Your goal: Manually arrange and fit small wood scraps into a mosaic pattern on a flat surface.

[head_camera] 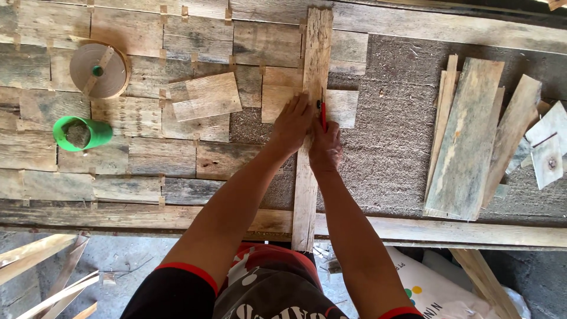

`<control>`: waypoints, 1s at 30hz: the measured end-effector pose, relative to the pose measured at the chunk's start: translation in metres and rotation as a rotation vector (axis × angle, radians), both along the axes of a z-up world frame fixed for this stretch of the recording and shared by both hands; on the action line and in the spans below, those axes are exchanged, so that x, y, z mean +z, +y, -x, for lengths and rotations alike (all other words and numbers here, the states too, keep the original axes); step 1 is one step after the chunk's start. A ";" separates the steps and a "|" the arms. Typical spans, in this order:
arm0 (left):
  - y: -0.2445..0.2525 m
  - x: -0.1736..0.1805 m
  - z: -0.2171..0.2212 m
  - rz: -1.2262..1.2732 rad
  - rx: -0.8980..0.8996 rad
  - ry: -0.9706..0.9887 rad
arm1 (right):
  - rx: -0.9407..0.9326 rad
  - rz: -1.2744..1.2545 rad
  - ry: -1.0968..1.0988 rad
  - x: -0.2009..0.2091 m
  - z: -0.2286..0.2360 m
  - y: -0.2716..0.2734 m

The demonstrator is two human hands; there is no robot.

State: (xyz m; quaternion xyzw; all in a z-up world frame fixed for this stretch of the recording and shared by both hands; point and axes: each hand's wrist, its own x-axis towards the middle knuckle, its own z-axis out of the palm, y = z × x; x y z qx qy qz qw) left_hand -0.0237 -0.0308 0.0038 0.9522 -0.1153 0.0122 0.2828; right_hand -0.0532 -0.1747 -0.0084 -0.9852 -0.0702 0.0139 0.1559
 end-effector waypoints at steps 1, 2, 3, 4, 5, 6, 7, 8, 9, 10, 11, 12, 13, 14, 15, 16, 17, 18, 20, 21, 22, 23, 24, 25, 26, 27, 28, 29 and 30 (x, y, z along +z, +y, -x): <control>0.000 -0.001 0.000 -0.002 -0.001 0.001 | -0.001 -0.002 0.001 0.002 -0.001 0.000; 0.000 -0.001 0.000 -0.033 -0.004 0.052 | -0.013 -0.004 0.059 0.004 -0.002 0.002; 0.001 -0.001 0.000 -0.064 -0.007 0.102 | -0.026 -0.006 0.117 0.006 -0.004 0.003; 0.001 -0.001 -0.001 -0.065 -0.009 0.099 | -0.028 -0.007 0.113 0.006 -0.004 0.001; 0.002 -0.001 -0.002 -0.058 0.002 0.114 | -0.013 -0.007 0.104 0.006 -0.005 0.000; 0.003 -0.002 -0.001 -0.050 0.012 0.132 | 0.001 -0.006 0.097 0.006 -0.003 -0.002; 0.003 -0.002 -0.003 -0.050 0.009 0.131 | -0.002 -0.006 0.096 0.003 -0.003 -0.004; 0.004 -0.002 -0.003 -0.051 0.017 0.148 | 0.012 -0.024 0.067 0.001 -0.001 -0.006; 0.004 -0.001 -0.003 -0.052 0.024 0.164 | 0.025 -0.042 0.039 -0.002 0.001 -0.007; 0.005 0.001 -0.005 -0.053 0.024 0.162 | 0.025 -0.044 0.037 0.002 0.006 -0.008; 0.006 0.004 -0.007 -0.057 0.021 0.194 | 0.017 -0.142 0.019 0.006 0.010 -0.009; 0.007 0.007 -0.008 -0.060 0.021 0.228 | 0.010 -0.240 0.002 0.010 0.015 -0.010; 0.008 0.006 -0.009 -0.061 0.022 0.227 | 0.012 -0.241 0.002 0.013 0.018 -0.008; 0.008 0.004 -0.009 -0.057 0.020 0.260 | 0.004 -0.182 -0.015 0.016 0.023 -0.007; 0.008 0.002 -0.009 -0.053 0.018 0.293 | -0.003 -0.123 -0.032 0.019 0.028 -0.005; 0.008 0.001 -0.010 -0.053 0.017 0.293 | -0.005 -0.123 -0.033 0.027 0.029 -0.003; 0.008 0.000 -0.012 -0.062 0.009 0.297 | -0.047 -0.111 0.058 0.035 0.029 0.000; 0.008 -0.001 -0.012 -0.073 0.004 0.304 | -0.088 -0.099 0.150 0.043 0.031 0.003; 0.009 0.002 -0.011 -0.079 -0.001 0.314 | -0.081 -0.076 0.125 0.034 0.033 0.002; 0.009 0.004 -0.011 -0.084 -0.005 0.321 | -0.073 -0.051 0.098 0.029 0.034 0.001; 0.009 0.004 -0.011 -0.085 -0.006 0.321 | -0.074 -0.052 0.098 0.031 0.033 0.001; 0.009 0.003 -0.011 -0.083 -0.004 0.319 | -0.083 -0.056 0.140 0.032 0.031 0.002; 0.009 0.003 -0.011 -0.081 -0.002 0.319 | -0.092 -0.061 0.183 0.033 0.031 0.002; 0.009 0.004 -0.011 -0.081 -0.003 0.319 | -0.093 -0.061 0.183 0.031 0.031 0.001; 0.010 0.005 -0.011 -0.082 0.000 0.315 | -0.088 -0.062 0.174 0.028 0.032 0.000; 0.010 0.006 -0.010 -0.082 0.003 0.311 | -0.084 -0.064 0.166 0.026 0.033 -0.001; 0.010 0.007 -0.010 -0.081 0.001 0.309 | -0.085 -0.063 0.164 0.026 0.033 -0.001; 0.010 0.008 -0.010 -0.082 0.002 0.311 | -0.081 -0.062 0.151 0.025 0.033 -0.001; 0.010 0.008 -0.009 -0.082 0.003 0.314 | -0.076 -0.061 0.138 0.025 0.033 -0.001</control>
